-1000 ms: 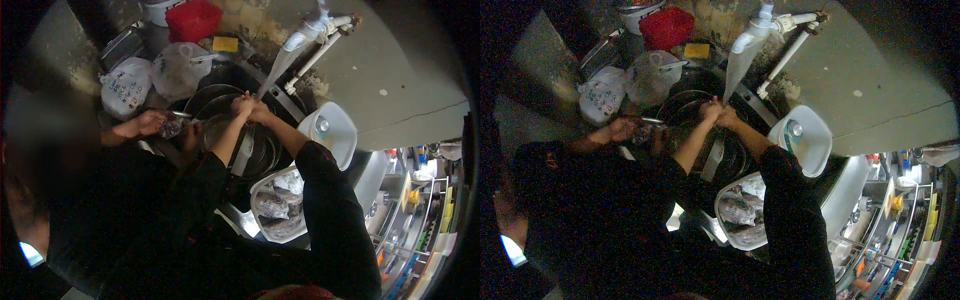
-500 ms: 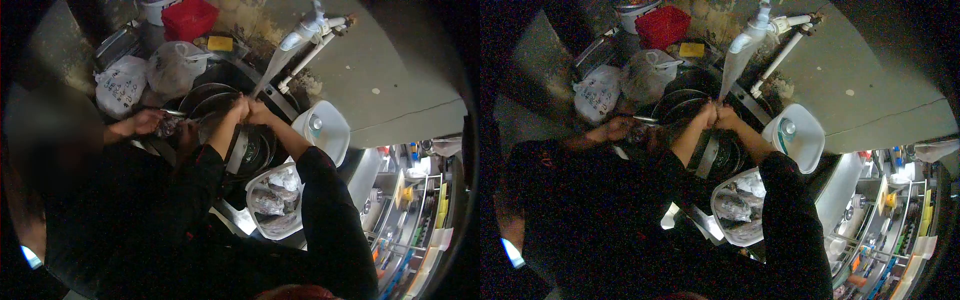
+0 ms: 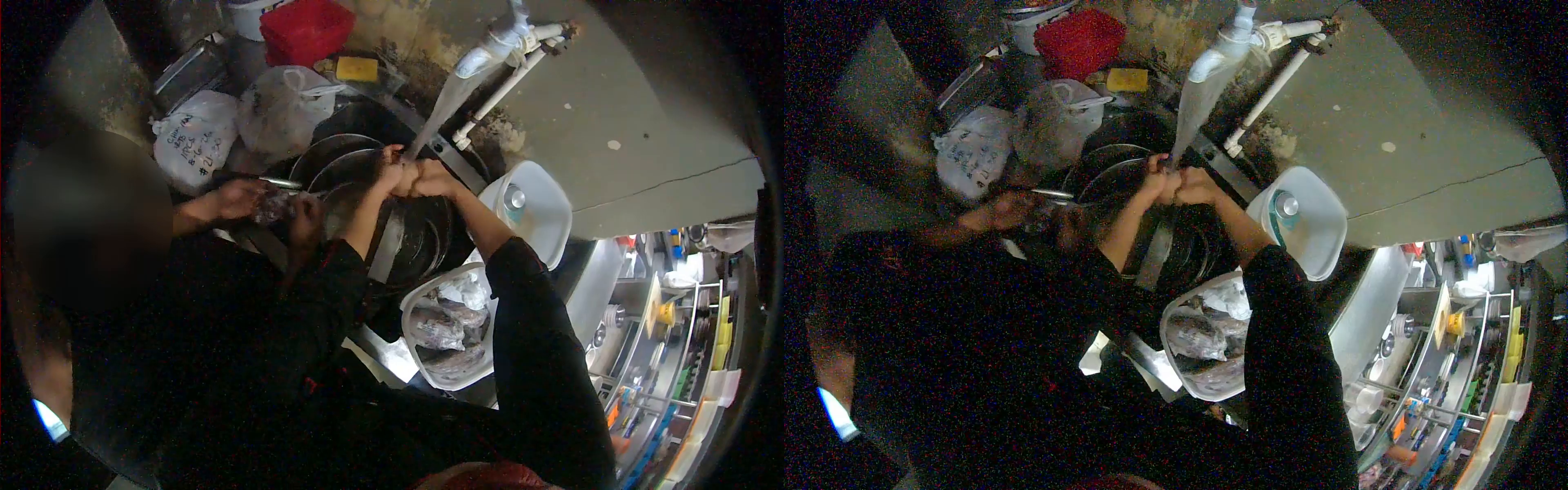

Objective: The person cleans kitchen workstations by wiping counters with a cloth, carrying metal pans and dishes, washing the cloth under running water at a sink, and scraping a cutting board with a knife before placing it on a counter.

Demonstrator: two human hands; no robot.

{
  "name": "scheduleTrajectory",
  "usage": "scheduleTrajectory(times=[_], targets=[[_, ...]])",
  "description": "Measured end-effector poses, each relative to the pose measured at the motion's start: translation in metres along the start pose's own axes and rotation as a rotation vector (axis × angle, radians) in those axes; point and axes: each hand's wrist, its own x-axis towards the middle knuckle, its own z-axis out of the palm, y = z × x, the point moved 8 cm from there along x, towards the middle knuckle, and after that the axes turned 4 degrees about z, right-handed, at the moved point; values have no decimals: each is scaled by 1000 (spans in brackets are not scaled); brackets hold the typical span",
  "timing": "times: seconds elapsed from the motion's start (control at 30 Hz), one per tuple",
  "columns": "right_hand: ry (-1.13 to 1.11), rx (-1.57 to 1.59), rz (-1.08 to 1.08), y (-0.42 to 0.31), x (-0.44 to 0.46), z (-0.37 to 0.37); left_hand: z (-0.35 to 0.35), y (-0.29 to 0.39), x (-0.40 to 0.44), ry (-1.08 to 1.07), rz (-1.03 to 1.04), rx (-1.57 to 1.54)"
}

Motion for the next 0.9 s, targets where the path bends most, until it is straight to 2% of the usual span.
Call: scheduleTrajectory(times=[0.03,0.13,0.17,0.27,0.3,0.37,0.43,0.5,0.57,0.63,0.7,0.73,0.77,0.83,0.9], targets=[[-90,134,122,3,-3,5,-5,-8,3,28,92,-103],[-95,807,-150,19,32,24,19,24,-23,-368,-496,-860],[-21,990,-113,10,30,21,11,43,-21,-203,-339,-954],[362,1102,44,16,38,16,1,52,-26,172,-207,-1040],[289,801,-29,23,55,17,5,48,-29,130,-246,-1003],[161,635,-36,35,69,35,1,-17,-12,130,-291,-935],[-17,720,-66,20,57,40,-9,22,-25,264,-210,-802],[-256,1066,-114,-6,25,46,-6,-3,-16,108,-309,-768],[-334,1120,-50,-12,20,51,-2,-18,-15,-43,-391,-737],[-408,969,1,-5,26,62,5,-11,-24,-168,-479,-690],[-462,609,37,19,46,71,13,8,-38,-262,-602,-584],[-386,454,108,27,48,66,17,6,-44,-301,-673,-517],[-310,296,179,34,50,61,11,-4,-35,-239,-589,-304],[-136,76,132,36,48,48,2,-34,-11,-112,-411,113],[65,-50,-112,24,46,36,-5,-63,11,22,-214,526]])
